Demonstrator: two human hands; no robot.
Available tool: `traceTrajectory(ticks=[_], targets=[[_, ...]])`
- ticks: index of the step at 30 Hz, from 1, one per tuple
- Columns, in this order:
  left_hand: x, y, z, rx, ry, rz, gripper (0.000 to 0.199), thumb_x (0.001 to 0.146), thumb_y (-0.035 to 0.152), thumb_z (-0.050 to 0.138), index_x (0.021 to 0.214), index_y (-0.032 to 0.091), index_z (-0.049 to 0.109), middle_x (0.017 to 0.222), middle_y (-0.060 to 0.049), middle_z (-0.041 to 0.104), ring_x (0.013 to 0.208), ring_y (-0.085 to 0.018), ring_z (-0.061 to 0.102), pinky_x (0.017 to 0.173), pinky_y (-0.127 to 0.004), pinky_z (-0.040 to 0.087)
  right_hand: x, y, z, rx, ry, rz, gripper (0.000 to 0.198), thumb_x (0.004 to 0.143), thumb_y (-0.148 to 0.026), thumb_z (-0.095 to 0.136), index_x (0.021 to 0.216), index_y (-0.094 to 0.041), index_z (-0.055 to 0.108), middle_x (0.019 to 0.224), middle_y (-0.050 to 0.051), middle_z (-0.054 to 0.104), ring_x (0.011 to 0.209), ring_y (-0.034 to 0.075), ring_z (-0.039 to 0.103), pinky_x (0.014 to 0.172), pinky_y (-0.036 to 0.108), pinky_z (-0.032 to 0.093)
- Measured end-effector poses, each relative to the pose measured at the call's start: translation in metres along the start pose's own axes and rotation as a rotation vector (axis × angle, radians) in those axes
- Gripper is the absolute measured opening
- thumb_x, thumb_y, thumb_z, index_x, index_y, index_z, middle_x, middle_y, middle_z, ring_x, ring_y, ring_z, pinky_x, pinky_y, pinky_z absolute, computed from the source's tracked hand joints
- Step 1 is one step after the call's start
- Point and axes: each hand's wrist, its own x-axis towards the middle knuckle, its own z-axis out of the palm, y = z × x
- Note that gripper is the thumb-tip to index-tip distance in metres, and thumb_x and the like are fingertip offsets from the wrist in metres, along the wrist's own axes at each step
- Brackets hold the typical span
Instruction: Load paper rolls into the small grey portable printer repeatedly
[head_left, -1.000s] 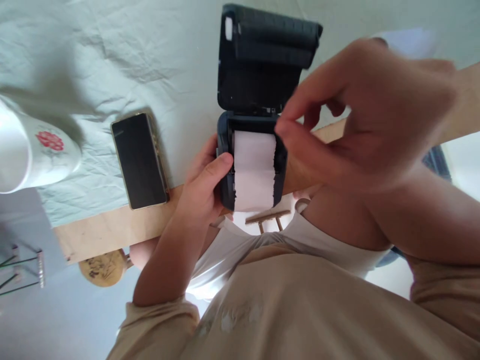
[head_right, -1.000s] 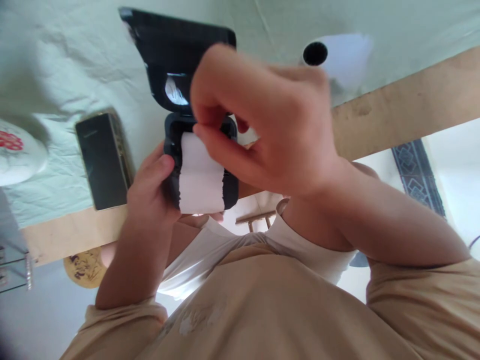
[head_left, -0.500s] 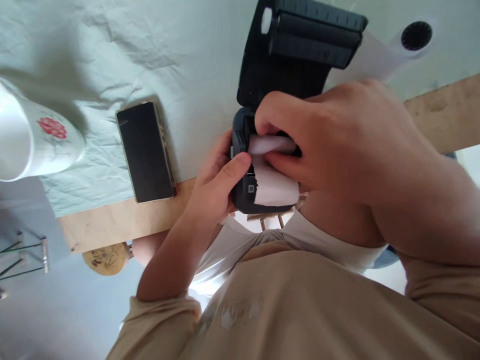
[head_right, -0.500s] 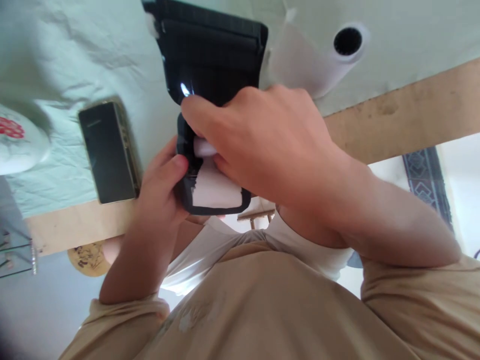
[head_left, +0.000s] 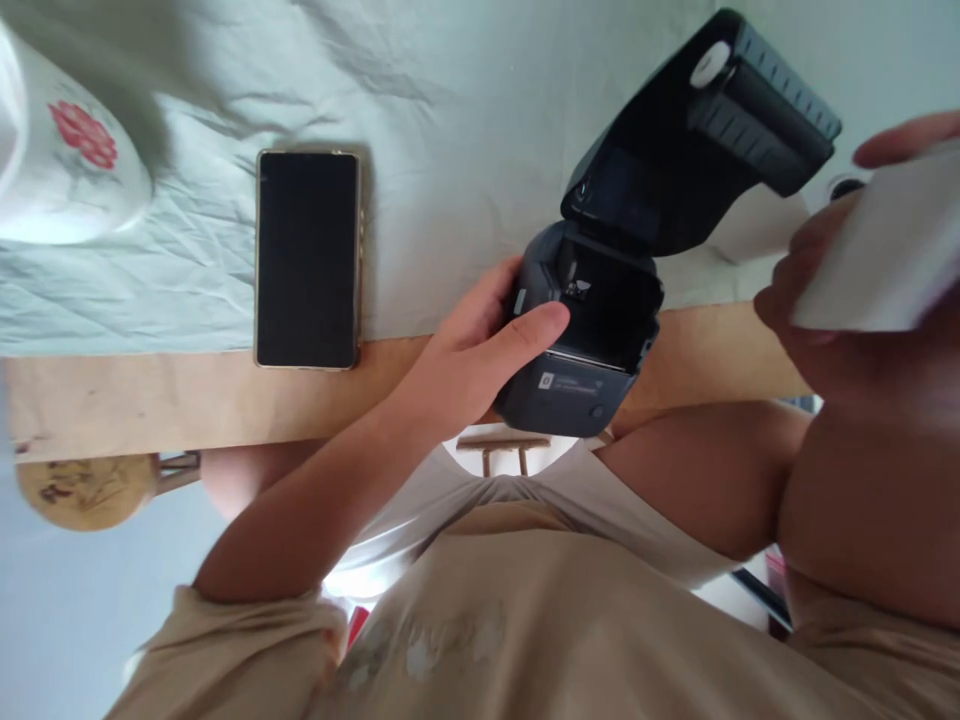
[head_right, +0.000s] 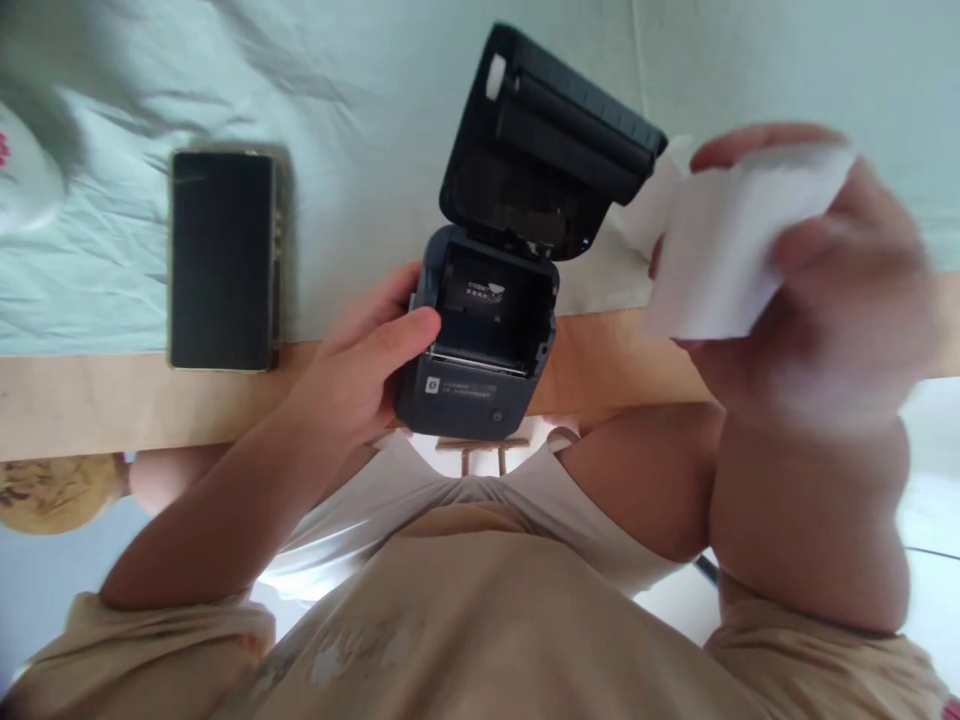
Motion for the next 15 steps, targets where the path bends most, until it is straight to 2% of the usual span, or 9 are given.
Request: traceTrajectory(ticks=[4,7,9,12,15], targets=[[0.002,0.000,0.004,-0.016,0.030,0.017,0.013,0.090,0.023,0.074,0.102,0.018,0.073,0.086,-0.001,0.070,0.064,-0.010,0.066,0.061,-0.018,0.058,-0.003,0.010,0.007,0.031,0.044,-0.105,0.044,0.085,-0.058,0.068,0.114,-0.027,0.057,0.103,0.007,0.063,0.082,0.015,0.059,0.061,0.030,0.051],[0.003,0.000,0.005,-0.005,0.025,0.017,0.012,0.090,0.023,0.073,0.101,0.018,0.074,0.090,-0.001,0.071,0.064,-0.009,0.067,0.064,-0.018,0.060,-0.010,0.023,0.009,0.045,0.077,-0.172,0.042,0.078,-0.043,0.076,0.111,-0.025,0.058,0.104,0.006,0.065,0.079,0.012,0.057,0.054,0.023,0.044],[0.004,0.000,0.004,0.010,0.023,0.025,0.014,0.090,0.023,0.074,0.103,0.018,0.074,0.091,-0.001,0.072,0.066,-0.009,0.068,0.065,-0.017,0.061,-0.014,0.031,0.008,-0.043,0.058,-0.159,0.046,0.076,-0.037,0.078,0.116,-0.024,0.059,0.110,0.007,0.065,0.082,0.011,0.060,0.059,0.023,0.048],[0.005,0.001,0.005,0.033,0.029,0.027,0.014,0.089,0.023,0.072,0.101,0.016,0.074,0.087,-0.002,0.071,0.073,-0.013,0.072,0.064,-0.017,0.061,-0.016,0.034,0.009,-0.225,-0.003,-0.111,0.046,0.082,-0.043,0.076,0.120,-0.023,0.059,0.116,0.006,0.067,0.096,0.015,0.068,0.078,0.032,0.056],[0.006,0.001,0.006,0.037,0.022,0.036,0.014,0.089,0.024,0.071,0.098,0.014,0.073,0.085,-0.002,0.070,0.072,-0.014,0.073,0.061,-0.018,0.061,-0.015,0.029,0.012,-0.320,-0.027,-0.086,0.043,0.082,-0.045,0.078,0.115,-0.023,0.062,0.110,0.004,0.070,0.087,0.014,0.067,0.075,0.030,0.054]])
